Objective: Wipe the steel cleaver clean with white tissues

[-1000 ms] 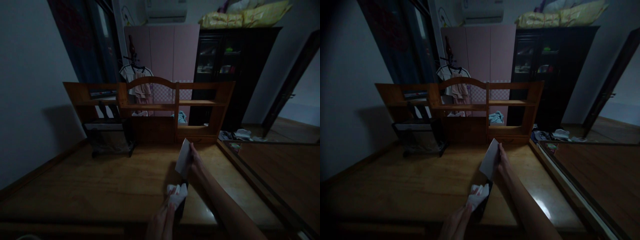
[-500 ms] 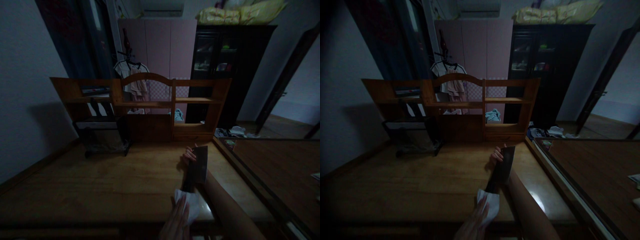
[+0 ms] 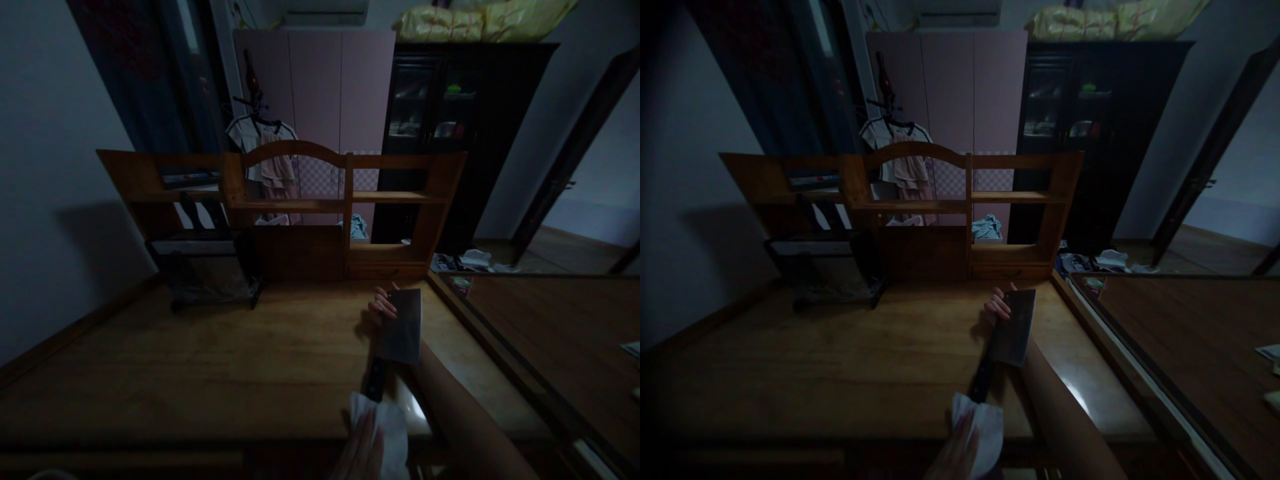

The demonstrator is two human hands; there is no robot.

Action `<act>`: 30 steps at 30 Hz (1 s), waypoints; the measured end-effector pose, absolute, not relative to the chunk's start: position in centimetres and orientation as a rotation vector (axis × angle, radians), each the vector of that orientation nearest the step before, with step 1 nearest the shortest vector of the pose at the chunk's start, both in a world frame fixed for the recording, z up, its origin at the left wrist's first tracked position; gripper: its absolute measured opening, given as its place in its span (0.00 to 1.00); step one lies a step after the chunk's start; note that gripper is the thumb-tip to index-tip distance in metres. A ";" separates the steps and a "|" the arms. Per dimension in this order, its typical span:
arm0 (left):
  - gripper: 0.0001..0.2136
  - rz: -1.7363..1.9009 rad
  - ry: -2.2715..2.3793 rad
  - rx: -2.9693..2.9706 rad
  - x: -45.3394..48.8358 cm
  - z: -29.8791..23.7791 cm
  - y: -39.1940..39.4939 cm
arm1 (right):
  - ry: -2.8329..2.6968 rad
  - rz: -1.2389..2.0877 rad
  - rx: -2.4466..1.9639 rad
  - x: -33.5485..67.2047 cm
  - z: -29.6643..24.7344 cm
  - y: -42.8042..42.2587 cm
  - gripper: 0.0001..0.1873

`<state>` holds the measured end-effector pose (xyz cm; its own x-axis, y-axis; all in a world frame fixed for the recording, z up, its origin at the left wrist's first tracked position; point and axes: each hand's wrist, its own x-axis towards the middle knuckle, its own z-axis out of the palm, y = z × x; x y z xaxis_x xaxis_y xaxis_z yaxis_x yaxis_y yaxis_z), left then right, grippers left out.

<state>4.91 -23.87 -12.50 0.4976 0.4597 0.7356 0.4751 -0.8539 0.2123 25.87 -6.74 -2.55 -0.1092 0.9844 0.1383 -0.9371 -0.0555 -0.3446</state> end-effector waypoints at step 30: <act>0.20 -1.443 -0.965 -2.910 8.5 -4.2 -20.0 | -0.445 1.598 -0.190 25.3 -1.8 -7.4 0.15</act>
